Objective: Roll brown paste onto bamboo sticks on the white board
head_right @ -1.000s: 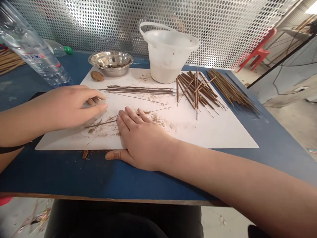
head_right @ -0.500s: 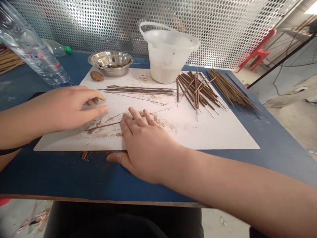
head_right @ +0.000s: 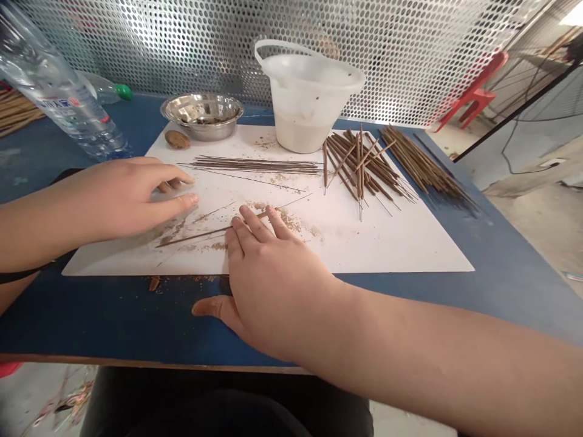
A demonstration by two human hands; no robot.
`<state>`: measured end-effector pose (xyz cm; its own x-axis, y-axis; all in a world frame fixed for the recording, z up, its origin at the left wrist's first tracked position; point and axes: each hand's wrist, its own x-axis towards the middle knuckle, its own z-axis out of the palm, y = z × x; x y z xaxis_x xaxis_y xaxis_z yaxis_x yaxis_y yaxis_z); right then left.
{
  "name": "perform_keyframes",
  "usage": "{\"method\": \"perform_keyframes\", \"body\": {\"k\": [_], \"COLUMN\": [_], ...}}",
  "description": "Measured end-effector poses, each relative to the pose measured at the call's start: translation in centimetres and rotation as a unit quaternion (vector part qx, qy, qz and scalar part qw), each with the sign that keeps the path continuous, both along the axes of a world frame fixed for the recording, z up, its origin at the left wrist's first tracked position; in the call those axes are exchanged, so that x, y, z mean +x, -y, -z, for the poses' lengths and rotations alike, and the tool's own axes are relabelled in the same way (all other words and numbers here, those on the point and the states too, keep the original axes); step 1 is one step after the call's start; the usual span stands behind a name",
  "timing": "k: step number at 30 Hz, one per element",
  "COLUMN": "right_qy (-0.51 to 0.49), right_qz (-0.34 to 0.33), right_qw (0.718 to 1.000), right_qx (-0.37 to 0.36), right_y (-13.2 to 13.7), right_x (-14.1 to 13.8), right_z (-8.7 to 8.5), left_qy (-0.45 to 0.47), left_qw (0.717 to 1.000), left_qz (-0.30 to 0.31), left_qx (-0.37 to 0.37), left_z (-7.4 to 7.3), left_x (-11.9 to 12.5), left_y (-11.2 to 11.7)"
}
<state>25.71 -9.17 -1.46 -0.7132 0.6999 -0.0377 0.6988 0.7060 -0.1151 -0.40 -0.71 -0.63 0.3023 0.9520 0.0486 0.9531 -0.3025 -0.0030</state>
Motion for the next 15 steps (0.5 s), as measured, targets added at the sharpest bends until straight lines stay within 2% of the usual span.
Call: {"method": "perform_keyframes", "body": {"k": [6,11,15], "right_qy": [0.002,0.009,0.005], "right_qz": [0.018,0.026,0.038], "right_qw": [1.0,1.0,0.999], "right_qx": [0.005,0.004,0.01], "right_y": [-0.7,0.3,-0.5], "right_x": [-0.4,-0.4,-0.6], "right_z": [0.3,0.1,0.1], "left_qy": [0.01,0.006,0.003], "left_qw": [1.0,1.0,1.0], "left_qz": [0.009,0.014,0.017], "left_qx": [-0.005,-0.006,-0.008], "left_z": [-0.2,-0.2,-0.2], "left_x": [-0.1,-0.1,-0.2], "left_y": [0.1,0.0,0.0]}}
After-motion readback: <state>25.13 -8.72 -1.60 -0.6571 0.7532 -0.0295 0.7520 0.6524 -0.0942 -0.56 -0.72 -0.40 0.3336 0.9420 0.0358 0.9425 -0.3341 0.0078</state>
